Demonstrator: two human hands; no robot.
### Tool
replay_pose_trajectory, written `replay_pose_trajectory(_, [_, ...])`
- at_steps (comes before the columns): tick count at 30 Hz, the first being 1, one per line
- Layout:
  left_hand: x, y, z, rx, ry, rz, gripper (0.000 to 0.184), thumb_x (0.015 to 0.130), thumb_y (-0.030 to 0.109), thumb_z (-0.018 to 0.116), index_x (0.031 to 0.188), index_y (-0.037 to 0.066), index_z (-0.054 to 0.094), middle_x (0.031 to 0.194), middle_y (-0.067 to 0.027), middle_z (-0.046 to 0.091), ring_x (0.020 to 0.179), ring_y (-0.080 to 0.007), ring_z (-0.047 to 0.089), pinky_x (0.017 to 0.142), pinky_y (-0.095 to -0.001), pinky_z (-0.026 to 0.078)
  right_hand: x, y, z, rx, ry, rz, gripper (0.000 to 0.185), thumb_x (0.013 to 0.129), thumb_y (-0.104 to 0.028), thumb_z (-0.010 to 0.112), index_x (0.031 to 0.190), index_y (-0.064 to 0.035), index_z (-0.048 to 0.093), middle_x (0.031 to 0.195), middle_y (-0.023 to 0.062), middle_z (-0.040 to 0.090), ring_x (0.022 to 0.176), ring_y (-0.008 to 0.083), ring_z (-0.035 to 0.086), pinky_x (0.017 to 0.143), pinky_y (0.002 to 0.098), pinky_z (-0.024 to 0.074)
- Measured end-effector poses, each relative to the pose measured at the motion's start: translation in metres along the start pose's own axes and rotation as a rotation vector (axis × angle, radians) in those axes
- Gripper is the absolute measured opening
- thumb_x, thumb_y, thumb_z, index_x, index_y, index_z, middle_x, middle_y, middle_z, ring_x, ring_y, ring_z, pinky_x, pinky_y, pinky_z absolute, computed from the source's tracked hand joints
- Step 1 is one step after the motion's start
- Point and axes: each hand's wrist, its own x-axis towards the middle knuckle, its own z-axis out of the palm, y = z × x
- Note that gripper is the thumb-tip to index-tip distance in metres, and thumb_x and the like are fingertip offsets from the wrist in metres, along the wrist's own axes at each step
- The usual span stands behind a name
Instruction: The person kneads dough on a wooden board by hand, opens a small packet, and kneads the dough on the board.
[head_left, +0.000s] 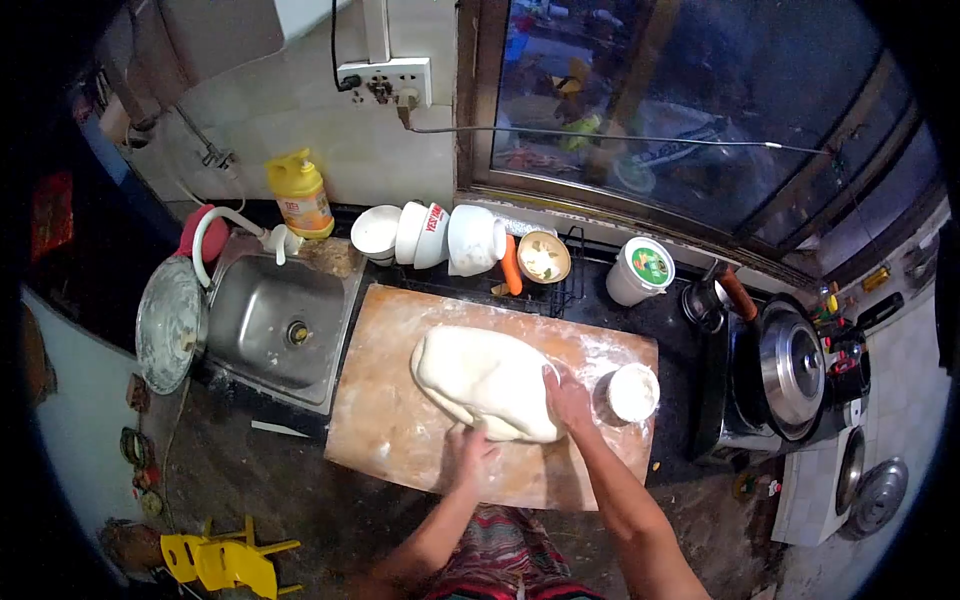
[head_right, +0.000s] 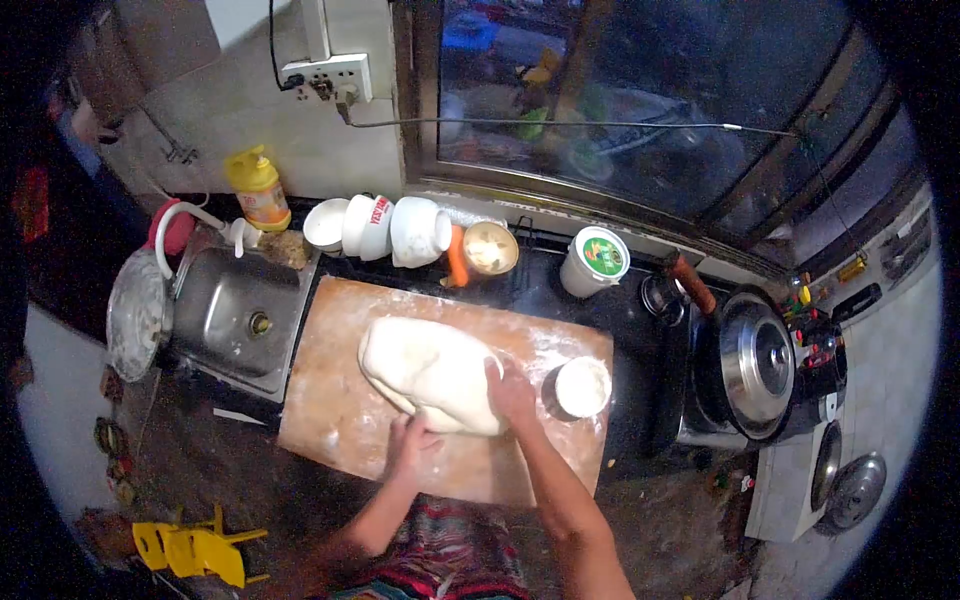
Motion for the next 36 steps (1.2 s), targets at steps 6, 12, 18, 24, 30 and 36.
replay_pose_trajectory(6, [-0.016,0.056,0.008,0.307,-0.097,0.466,0.069,0.077,0.034,0.072,0.13,-0.002,0.046,0.119,-0.0224,0.055,0.105,-0.0324,0.06,0.087,-0.0437,0.05,-0.052,0.025,0.076,0.864,-0.268,0.044,0.053,0.102,-0.044,0.034,0.131,-0.0016,0.048,0.121,0.031,0.058,0.105,0.0431,0.06,0.086,0.0465,0.0502])
replay_pose_trajectory(12, [-0.071,0.077,0.049,1.063,-0.152,0.737,0.057,0.079,0.033,0.067,0.122,0.001,0.05,0.117,-0.024,0.052,0.107,-0.0455,0.056,0.088,-0.0537,0.046,-0.113,0.034,0.057,0.447,-0.151,0.128,0.042,0.102,-0.035,0.038,0.122,-0.0008,0.053,0.109,0.0289,0.062,0.096,0.0393,0.063,0.08,0.0438,0.0533])
replay_pose_trajectory(18, [-0.054,0.041,0.048,0.949,-0.249,0.603,0.047,0.083,0.032,0.062,0.12,0.003,0.054,0.13,-0.0206,0.05,0.108,-0.0447,0.055,0.088,-0.0509,0.047,-0.102,0.004,0.006,-0.028,0.105,-0.576,0.034,0.097,-0.029,0.045,0.099,0.0019,0.059,0.09,0.028,0.067,0.081,0.0412,0.067,0.072,0.0505,0.0529])
replay_pose_trajectory(24, [0.003,0.127,0.047,1.002,-0.098,0.694,0.049,0.085,0.033,0.064,0.124,0.004,0.06,0.126,-0.0212,0.058,0.117,-0.0367,0.055,0.096,-0.0412,0.045,-0.064,-0.062,0.026,-0.121,-0.039,-0.315,0.031,0.093,-0.021,0.047,0.084,0.0041,0.063,0.074,0.0268,0.066,0.07,0.0433,0.067,0.068,0.0509,0.054])
replay_pose_trajectory(30, [0.086,0.159,0.096,1.359,-0.271,0.841,0.064,0.079,0.053,0.067,0.127,0.012,0.061,0.13,-0.0221,0.053,0.124,-0.0378,0.049,0.102,-0.0477,0.042,-0.001,-0.093,0.055,-0.153,-0.104,-0.339,0.041,0.093,-0.024,0.046,0.071,0.005,0.065,0.078,0.0313,0.065,0.073,0.0431,0.068,0.071,0.0506,0.0544])
replay_pose_trajectory(36, [0.111,0.16,0.101,1.4,-0.243,0.769,0.062,0.078,0.055,0.068,0.124,0.014,0.064,0.126,-0.0198,0.054,0.121,-0.0367,0.05,0.101,-0.0518,0.042,0.042,-0.1,0.062,-0.056,-0.105,-0.382,0.043,0.091,-0.032,0.053,0.082,0.0074,0.068,0.077,0.0281,0.068,0.071,0.036,0.071,0.063,0.0439,0.0556])
